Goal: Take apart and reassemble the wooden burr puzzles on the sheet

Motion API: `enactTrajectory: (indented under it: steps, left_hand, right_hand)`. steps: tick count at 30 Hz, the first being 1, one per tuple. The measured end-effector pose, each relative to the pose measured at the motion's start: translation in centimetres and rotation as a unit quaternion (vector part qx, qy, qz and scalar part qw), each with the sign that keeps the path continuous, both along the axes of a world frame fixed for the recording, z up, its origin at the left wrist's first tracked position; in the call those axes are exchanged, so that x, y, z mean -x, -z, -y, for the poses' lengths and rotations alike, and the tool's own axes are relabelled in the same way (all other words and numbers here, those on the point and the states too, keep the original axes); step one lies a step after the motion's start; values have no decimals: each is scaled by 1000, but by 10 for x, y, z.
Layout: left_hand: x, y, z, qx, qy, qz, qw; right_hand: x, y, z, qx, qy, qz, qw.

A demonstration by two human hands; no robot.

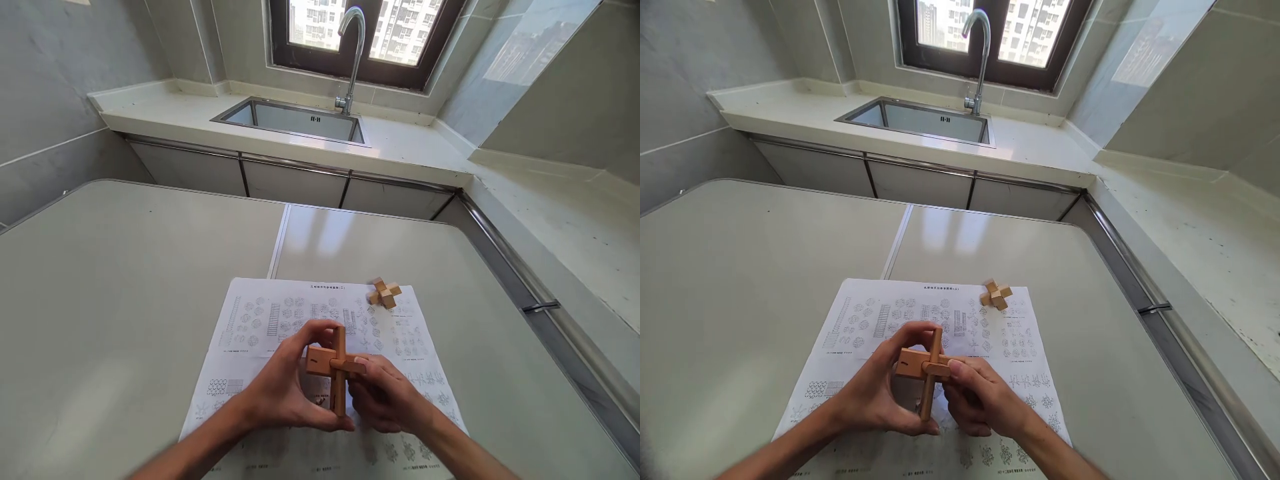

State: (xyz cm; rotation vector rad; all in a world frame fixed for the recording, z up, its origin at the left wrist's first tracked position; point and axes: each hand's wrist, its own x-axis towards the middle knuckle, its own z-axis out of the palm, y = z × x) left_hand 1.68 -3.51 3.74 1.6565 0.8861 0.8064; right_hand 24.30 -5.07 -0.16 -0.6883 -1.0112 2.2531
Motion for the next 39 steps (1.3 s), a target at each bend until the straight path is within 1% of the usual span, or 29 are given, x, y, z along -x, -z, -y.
enactTrajectory:
  steps: [4,5,6,7,8,9,11,13,14,15,16,18,22,29,32,35,39]
  left_hand:
    - [0,0,1,-17,-3,-29,999]
    - [1,0,0,-26,-6,-32,999]
    - [1,1,0,-38,-13,-36,999]
    - [1,2,0,-52,-22,-42,998]
    - [1,3,0,-67,-34,-50,996]
    - [1,4,0,-84,-48,-60,993]
    - [1,6,0,-112,-71,-84,988]
    - [1,8,1,-121,-83,-99,984]
    - [1,8,1,-121,-83,-102,984]
    - [1,9,1,-121,-77,-104,984]
    - [1,9,1,-123,-70,-104,984]
    - [2,9,1,-129,-60,-104,984]
    - [2,11,1,-122,-58,-114,984]
    - [6,7,-5,-134,-39,-128,982]
    - [9,4,-7,-129,-30,-131,983]
    - [10,3,-6,-127,-24,-129,983]
    - [6,5,-4,-125,-27,-130,983]
  right_hand:
    - [-2,-4,0,-52,-21,58,997]
    - [-2,-4,0,-73,-11,82,994]
    - [-2,-5,1,-102,14,111,989]
    - [-2,-5,1,-143,53,143,978]
    - [-2,-4,1,-199,104,176,958]
    - [-2,-4,0,-266,159,207,928]
    - [-1,-4,-1,-409,242,255,842]
    - [-1,-5,-3,-522,276,282,757]
    - [-1,-6,-4,-557,281,289,726]
    - [-1,-7,-5,-581,284,294,704]
    - [-1,-7,-5,-595,286,295,691]
    - [-1,-9,-6,-606,282,294,683]
    - [-1,-13,-5,-608,261,289,692]
    - [-2,-19,-1,-578,258,275,724]
    - [-1,-18,-1,-578,251,263,730]
    - [-1,-18,-2,-590,252,261,722]
    - [0,-16,-1,-612,268,293,684]
